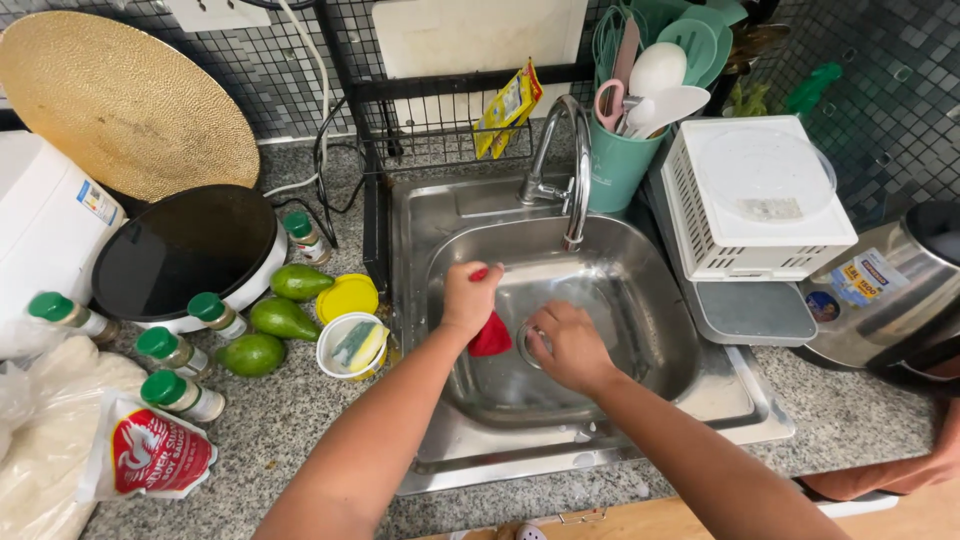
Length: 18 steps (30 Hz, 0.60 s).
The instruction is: Cleaning a kitchen drawer and its plastic liner using a cloth and sponge.
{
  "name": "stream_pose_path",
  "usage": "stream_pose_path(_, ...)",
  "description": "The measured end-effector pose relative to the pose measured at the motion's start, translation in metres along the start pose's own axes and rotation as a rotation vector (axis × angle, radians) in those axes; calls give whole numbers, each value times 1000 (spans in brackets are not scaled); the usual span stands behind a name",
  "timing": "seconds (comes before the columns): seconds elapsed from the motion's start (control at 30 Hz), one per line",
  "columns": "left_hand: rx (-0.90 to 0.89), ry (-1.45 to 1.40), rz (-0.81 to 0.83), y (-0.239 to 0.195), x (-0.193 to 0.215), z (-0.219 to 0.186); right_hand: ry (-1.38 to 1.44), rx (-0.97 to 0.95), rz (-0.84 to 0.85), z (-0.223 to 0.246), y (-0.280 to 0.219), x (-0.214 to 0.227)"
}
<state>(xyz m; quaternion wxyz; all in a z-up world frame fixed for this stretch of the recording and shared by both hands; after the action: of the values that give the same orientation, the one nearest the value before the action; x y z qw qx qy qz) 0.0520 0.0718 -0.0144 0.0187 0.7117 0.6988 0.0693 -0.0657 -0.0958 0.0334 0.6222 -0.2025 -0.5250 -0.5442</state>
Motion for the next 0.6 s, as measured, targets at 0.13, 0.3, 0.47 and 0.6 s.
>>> stream_pose_path(0.13, -414, 360, -47, -26, -5, -44, 844, -797, 541, -35, -4, -68)
stream_pose_path(0.3, -581, 449, 69, -65, -31, -84, 2086, -813, 356, 26, 23, -41)
stream_pose_path(0.47, -727, 260, 54, -86, -34, -83, 2500, -550, 219, -52, 49, -128)
stream_pose_path(0.6, -207, -243, -83, -87, -25, -68, 2269, -942, -475, -48, 49, -100)
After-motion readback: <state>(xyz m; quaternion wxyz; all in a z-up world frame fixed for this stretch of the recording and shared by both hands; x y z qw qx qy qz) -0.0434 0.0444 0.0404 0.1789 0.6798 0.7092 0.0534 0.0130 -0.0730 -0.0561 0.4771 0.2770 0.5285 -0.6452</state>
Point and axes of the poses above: each hand's wrist, its own y-axis towards the middle knuckle, its own x-axis out of the back of the hand, z = x × y, the point moved 3 cm from there along y, towards the middle knuckle, and after that the axes turned 2 degrees about x, right-handed, at the moved point
